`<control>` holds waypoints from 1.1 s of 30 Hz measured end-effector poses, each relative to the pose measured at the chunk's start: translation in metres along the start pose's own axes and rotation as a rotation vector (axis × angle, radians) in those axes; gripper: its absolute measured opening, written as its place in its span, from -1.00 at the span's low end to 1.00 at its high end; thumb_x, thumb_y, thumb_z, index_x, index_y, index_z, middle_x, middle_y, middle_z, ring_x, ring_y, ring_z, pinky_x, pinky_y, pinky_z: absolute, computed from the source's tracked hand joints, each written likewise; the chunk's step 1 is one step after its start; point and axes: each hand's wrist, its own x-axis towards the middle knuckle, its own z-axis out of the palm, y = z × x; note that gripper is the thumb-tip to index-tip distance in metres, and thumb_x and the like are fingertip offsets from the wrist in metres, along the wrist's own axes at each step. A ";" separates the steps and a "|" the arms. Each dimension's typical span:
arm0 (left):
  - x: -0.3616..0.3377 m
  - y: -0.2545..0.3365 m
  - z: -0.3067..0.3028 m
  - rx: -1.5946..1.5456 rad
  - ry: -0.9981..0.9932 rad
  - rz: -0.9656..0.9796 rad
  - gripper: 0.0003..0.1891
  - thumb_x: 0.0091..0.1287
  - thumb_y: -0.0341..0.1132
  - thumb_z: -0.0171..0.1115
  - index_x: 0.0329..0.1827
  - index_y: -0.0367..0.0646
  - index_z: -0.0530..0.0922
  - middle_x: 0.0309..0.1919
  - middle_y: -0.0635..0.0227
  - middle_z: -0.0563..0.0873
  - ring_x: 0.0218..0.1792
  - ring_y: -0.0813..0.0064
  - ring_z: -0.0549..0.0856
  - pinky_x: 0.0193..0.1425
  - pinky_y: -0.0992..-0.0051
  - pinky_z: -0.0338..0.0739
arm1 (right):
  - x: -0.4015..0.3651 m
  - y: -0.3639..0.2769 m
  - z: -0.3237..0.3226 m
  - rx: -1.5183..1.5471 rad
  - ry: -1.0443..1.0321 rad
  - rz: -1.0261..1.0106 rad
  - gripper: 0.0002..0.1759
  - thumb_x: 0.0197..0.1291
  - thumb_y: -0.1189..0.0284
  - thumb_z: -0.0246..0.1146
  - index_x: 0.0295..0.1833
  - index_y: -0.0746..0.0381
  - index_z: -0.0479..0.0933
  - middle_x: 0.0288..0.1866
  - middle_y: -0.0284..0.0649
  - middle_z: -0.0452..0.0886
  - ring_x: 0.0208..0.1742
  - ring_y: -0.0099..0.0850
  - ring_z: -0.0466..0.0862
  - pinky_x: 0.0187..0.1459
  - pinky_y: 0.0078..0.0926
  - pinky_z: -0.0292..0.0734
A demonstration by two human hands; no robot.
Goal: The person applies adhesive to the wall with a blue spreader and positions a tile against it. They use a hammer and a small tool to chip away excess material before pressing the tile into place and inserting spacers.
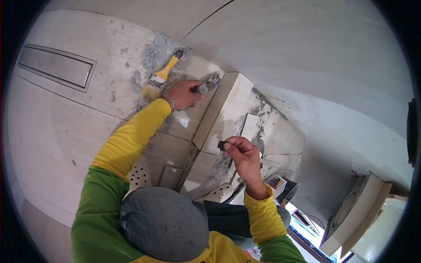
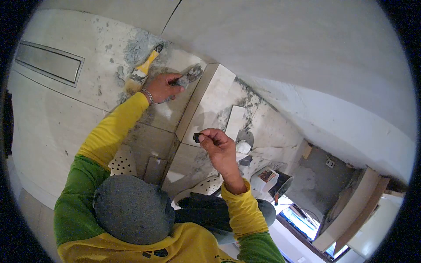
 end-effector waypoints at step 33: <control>0.000 -0.003 -0.010 0.150 0.019 0.146 -0.46 0.15 -0.24 0.35 0.19 -0.30 0.49 -0.32 0.20 0.73 -0.57 0.54 0.67 -0.38 0.46 0.59 | 0.232 -0.090 0.074 -1.979 -0.443 -0.545 -0.80 0.15 0.39 0.13 -0.27 0.17 0.67 -0.22 -0.03 0.69 -0.14 -0.09 0.71 -0.09 -0.15 0.62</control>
